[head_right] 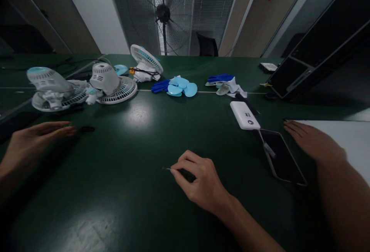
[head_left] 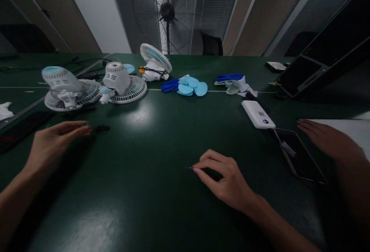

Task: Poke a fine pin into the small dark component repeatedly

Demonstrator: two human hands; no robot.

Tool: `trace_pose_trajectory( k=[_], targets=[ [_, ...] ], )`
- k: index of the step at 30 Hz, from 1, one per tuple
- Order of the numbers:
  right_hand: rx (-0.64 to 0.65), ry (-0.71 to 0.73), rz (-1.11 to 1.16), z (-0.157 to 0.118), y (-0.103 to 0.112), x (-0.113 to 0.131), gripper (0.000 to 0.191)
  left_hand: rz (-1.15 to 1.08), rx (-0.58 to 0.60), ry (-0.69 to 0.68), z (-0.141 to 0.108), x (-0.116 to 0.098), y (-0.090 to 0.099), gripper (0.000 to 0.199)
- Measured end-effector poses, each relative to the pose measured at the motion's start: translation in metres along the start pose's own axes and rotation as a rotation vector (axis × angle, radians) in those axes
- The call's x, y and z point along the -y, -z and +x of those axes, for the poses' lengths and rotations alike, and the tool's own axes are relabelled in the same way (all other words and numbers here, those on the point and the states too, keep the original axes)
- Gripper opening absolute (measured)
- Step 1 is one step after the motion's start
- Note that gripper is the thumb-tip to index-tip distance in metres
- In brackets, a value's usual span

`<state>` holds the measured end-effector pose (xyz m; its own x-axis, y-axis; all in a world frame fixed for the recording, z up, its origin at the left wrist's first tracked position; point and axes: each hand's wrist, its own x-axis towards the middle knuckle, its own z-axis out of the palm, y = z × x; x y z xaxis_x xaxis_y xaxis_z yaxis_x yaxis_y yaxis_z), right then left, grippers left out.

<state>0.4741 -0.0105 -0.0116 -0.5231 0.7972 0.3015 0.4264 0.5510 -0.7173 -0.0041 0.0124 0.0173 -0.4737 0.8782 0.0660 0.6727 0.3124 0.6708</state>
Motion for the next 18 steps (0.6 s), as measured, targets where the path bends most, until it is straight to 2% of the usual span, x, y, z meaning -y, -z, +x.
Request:
trace_pose_trajectory(
  k=[3, 12, 18],
  targets=[
    [-0.006, 0.007, -0.007, 0.0003, 0.0000, -0.0003, 0.012, -0.072, 0.002, 0.062, -0.0011, -0.0023, -0.0005, 0.059],
    [0.007, -0.004, 0.010, -0.0001, 0.0002, 0.0011, 0.012, -0.071, 0.051, 0.022, 0.0014, 0.0047, -0.0004, 0.057],
    [0.013, -0.011, 0.004, 0.0006, 0.0004, 0.0011, 0.012, -0.062, 0.094, 0.054, 0.0013, 0.0003, -0.0008, 0.059]
  ],
)
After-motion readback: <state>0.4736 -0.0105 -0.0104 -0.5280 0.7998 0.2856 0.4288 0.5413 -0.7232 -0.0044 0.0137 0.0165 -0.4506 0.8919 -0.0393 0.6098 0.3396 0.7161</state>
